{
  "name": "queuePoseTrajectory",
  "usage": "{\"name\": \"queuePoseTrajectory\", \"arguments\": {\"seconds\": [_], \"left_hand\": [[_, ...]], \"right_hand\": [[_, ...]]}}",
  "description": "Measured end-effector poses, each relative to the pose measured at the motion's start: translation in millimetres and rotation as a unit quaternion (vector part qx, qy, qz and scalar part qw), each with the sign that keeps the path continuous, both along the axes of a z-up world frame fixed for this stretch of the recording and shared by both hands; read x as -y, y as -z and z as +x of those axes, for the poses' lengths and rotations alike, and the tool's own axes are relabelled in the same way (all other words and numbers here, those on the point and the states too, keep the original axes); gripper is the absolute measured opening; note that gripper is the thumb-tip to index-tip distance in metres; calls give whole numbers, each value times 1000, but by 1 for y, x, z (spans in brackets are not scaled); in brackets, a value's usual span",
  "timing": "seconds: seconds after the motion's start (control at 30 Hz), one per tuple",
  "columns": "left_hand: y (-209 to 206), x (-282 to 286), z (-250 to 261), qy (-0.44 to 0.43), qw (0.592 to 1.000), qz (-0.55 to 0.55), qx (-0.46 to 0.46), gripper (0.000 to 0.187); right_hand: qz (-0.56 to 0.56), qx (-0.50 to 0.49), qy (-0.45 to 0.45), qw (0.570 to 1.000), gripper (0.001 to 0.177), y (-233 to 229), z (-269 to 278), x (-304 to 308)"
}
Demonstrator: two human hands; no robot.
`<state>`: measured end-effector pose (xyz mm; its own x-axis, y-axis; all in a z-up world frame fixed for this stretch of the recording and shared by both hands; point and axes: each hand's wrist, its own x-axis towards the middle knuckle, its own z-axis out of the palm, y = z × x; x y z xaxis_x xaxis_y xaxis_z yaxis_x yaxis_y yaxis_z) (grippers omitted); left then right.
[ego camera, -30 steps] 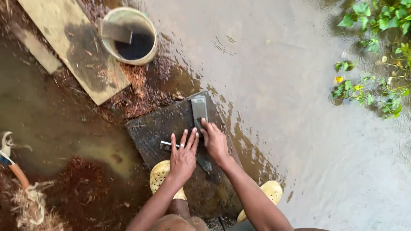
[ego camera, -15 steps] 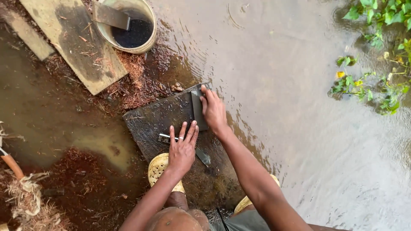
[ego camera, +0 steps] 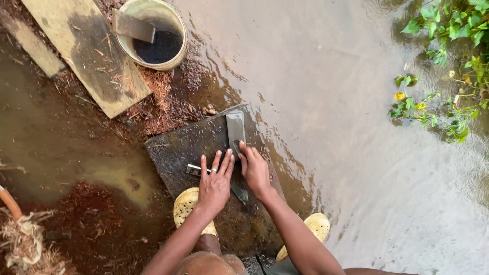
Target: The person sharpens several small metal pieces on a wet sharpening stone placed on a wooden plank. They repeatedly rub the metal against the stone, occasionally dipping it into a bucket of water and inspecting the edge.
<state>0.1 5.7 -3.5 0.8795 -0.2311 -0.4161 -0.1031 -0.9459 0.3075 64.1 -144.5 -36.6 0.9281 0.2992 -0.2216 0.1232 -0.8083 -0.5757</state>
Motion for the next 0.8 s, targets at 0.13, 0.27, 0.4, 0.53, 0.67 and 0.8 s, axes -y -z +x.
{"name": "queuePoseTrajectory", "arguments": {"seconds": [0.13,0.27,0.4,0.53,0.67,0.8], "left_hand": [[1,-2,3,-4,1000,-1,3,85],[-1,3,-2,-9,1000,4,12,85],[-6,0,-2,-13,999,3,38,82],[36,8,-22,1,992,52,118,95],[64,8,-17,-30,964,2,263,101],[-1,3,9,52,991,71,-102,87]], "right_hand": [[11,44,0,999,21,2,67,-26],[-3,39,-3,999,29,-6,28,-15],[-22,33,-2,999,29,7,33,-13],[28,46,26,998,38,-5,65,-30],[29,-16,21,999,32,0,21,-14],[7,-16,52,998,32,-11,84,-37]]}}
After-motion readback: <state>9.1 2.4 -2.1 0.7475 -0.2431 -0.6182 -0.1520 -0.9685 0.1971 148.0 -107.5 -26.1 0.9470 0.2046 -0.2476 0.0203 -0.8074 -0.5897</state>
